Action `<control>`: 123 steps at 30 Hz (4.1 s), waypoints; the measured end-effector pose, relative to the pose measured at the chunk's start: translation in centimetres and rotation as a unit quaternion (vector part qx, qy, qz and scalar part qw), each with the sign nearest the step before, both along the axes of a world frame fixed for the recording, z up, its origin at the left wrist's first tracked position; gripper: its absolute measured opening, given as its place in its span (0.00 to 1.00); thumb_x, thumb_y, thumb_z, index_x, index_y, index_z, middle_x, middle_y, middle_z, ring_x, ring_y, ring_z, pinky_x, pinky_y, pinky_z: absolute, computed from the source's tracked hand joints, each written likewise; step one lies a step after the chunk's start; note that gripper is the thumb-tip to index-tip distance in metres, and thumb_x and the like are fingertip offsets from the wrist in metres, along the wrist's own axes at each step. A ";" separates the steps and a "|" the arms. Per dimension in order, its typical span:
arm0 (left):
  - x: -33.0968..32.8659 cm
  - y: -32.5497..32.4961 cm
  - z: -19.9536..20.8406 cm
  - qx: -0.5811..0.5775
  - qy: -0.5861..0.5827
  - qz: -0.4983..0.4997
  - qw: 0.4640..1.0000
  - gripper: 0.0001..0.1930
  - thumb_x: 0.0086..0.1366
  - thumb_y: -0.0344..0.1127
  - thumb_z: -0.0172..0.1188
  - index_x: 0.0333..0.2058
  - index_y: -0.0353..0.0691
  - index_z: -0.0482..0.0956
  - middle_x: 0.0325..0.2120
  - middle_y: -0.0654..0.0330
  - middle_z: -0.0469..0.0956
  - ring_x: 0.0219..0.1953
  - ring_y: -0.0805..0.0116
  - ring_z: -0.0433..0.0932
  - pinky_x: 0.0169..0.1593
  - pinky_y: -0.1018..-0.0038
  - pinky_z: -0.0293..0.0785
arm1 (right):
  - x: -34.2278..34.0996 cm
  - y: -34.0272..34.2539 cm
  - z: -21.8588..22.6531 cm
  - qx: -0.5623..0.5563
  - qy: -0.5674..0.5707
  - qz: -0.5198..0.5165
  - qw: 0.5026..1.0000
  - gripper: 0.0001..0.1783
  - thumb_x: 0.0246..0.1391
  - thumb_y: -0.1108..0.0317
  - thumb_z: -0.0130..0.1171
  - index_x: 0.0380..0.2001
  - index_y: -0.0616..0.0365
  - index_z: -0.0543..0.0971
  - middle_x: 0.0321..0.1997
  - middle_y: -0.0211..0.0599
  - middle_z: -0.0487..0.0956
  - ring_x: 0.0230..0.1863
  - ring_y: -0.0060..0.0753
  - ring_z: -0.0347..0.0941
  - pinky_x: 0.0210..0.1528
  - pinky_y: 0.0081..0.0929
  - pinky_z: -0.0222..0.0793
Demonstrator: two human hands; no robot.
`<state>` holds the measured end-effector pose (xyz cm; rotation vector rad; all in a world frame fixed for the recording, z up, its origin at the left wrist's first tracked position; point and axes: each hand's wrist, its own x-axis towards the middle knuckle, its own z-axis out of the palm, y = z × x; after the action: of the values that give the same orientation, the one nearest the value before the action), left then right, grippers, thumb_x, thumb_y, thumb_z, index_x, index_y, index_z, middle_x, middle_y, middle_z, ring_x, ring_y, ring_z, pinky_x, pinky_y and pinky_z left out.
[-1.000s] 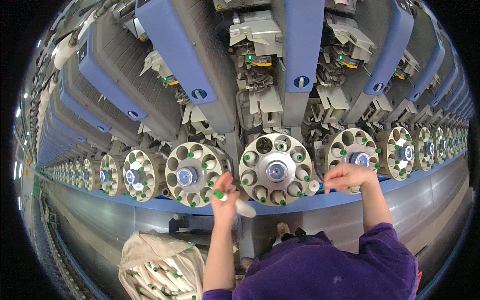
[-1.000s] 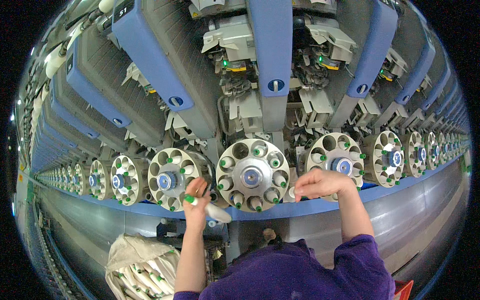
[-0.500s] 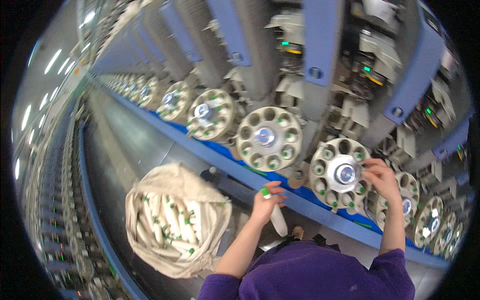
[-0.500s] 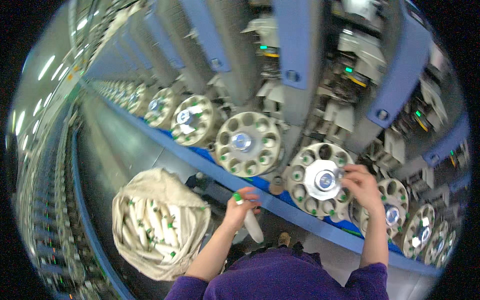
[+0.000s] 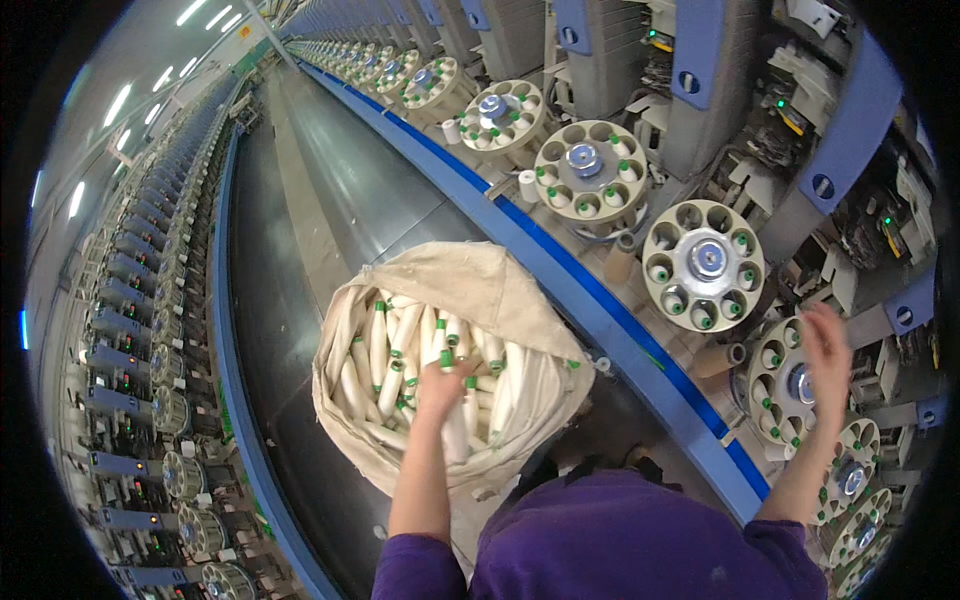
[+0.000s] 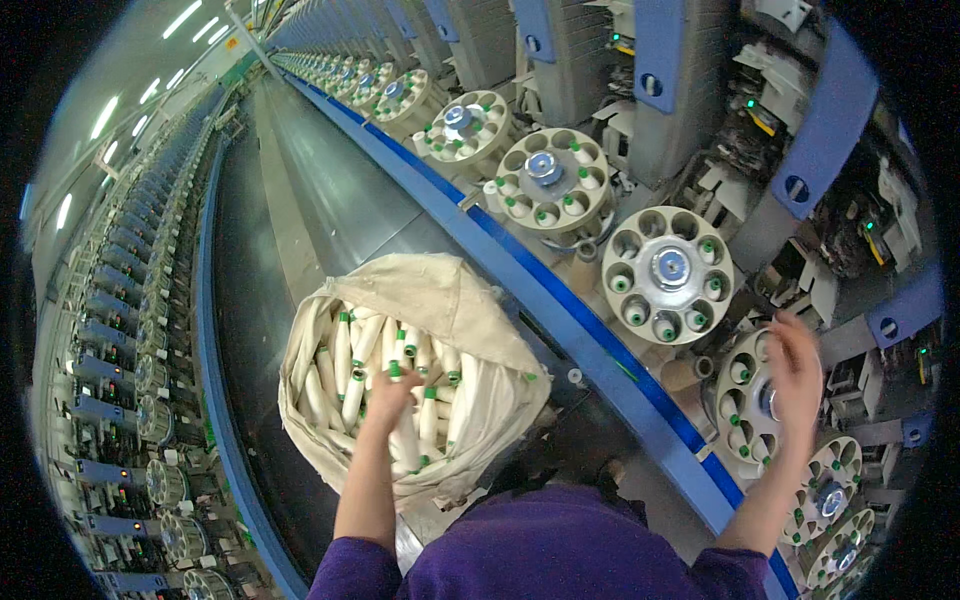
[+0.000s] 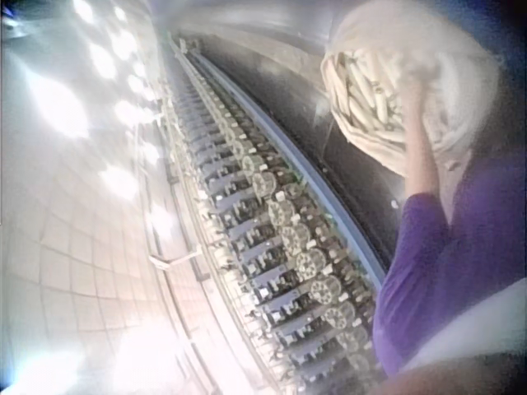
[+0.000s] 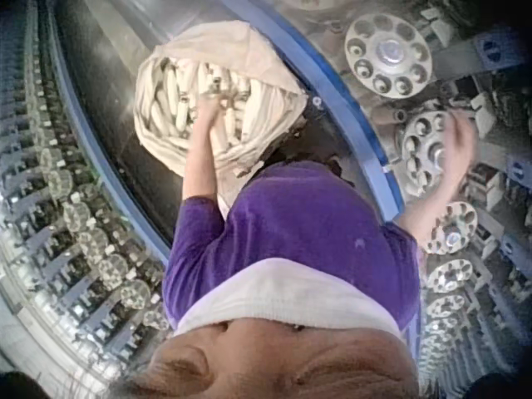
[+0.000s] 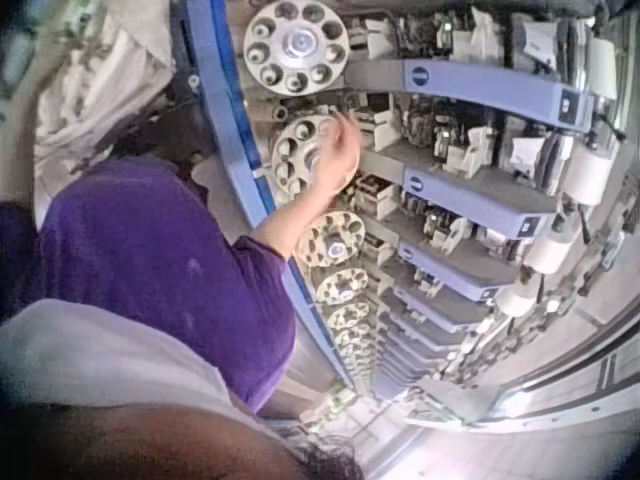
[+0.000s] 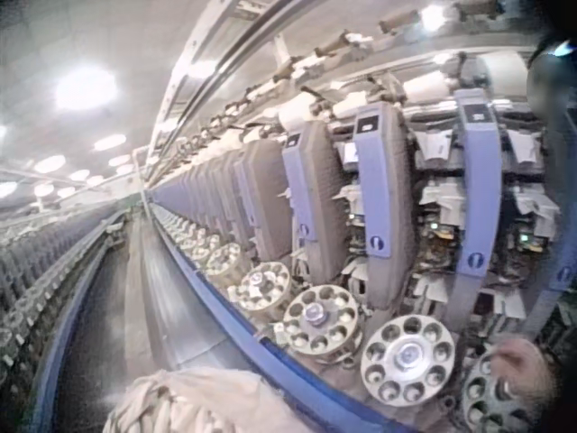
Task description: The person repeatedly picks white cylindrical spools from a cloth bag and places them into slots on rotating circular holders attached to a row of textile machines. The person walks along the machine line, refills the holders, and briefly handles a red bin containing green items before returning to the spool-loading task.
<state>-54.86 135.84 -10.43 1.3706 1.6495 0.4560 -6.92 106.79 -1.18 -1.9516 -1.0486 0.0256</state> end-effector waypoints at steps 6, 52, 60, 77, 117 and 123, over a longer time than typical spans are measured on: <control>-6.7 4.9 -4.6 0.058 0.143 0.029 0.988 0.18 0.53 0.40 0.60 0.39 0.34 0.80 0.31 0.42 0.80 0.39 0.45 0.79 0.48 0.62 0.73 | -23.8 19.6 -7.5 -0.167 0.282 0.485 0.811 0.19 0.56 0.58 0.58 0.46 0.60 0.77 0.46 0.40 0.79 0.46 0.32 0.76 0.49 0.29 0.71; 21.3 15.1 9.9 -0.098 -0.680 -0.265 0.676 0.13 0.65 0.45 0.56 0.42 0.45 0.74 0.58 0.59 0.65 0.60 0.56 0.64 0.62 0.51 0.63 | -8.7 19.3 -2.7 0.328 0.635 0.237 0.658 0.24 0.63 0.51 0.46 0.16 0.52 0.67 0.55 0.39 0.72 0.58 0.39 0.66 0.62 0.47 0.59; 25.3 16.1 10.9 -0.024 -0.628 -0.286 0.723 0.11 0.66 0.43 0.55 0.38 0.42 0.72 0.59 0.53 0.60 0.58 0.54 0.65 0.59 0.53 0.66 | -1.3 20.2 -1.8 0.318 0.625 0.088 0.707 0.18 0.62 0.53 0.49 0.22 0.50 0.68 0.26 0.23 0.73 0.20 0.16 0.59 0.31 0.24 0.72; 25.5 20.8 9.5 -0.052 -0.630 -0.281 0.722 0.10 0.66 0.42 0.55 0.38 0.41 0.72 0.59 0.54 0.61 0.57 0.55 0.66 0.57 0.54 0.70 | -6.8 24.4 -4.8 0.000 0.412 0.088 0.907 0.21 0.59 0.49 0.54 0.37 0.58 0.79 0.20 0.24 0.73 0.21 0.17 0.66 0.20 0.19 0.62; 34.9 11.9 1.3 0.028 -0.437 -0.460 0.773 0.21 0.54 0.18 0.55 0.48 0.34 0.72 0.54 0.56 0.66 0.54 0.62 0.71 0.53 0.68 0.70 | -2.1 7.4 1.3 -0.056 0.462 0.099 0.880 0.15 0.59 0.57 0.56 0.27 0.56 0.79 0.17 0.22 0.72 0.19 0.13 0.63 0.19 0.17 0.58; 29.1 14.3 0.8 -0.089 -0.391 -0.399 0.825 0.19 0.55 0.20 0.50 0.48 0.34 0.71 0.46 0.53 0.73 0.48 0.56 0.76 0.45 0.64 0.75 | -1.3 15.8 -3.6 -0.254 -0.004 -0.188 0.949 0.18 0.52 0.56 0.59 0.41 0.57 0.79 0.55 0.47 0.72 0.55 0.40 0.69 0.58 0.43 0.62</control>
<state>-25.79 150.14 -9.68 1.3327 0.3664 0.2782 -8.25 122.60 -4.83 -2.5968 -0.6964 0.0835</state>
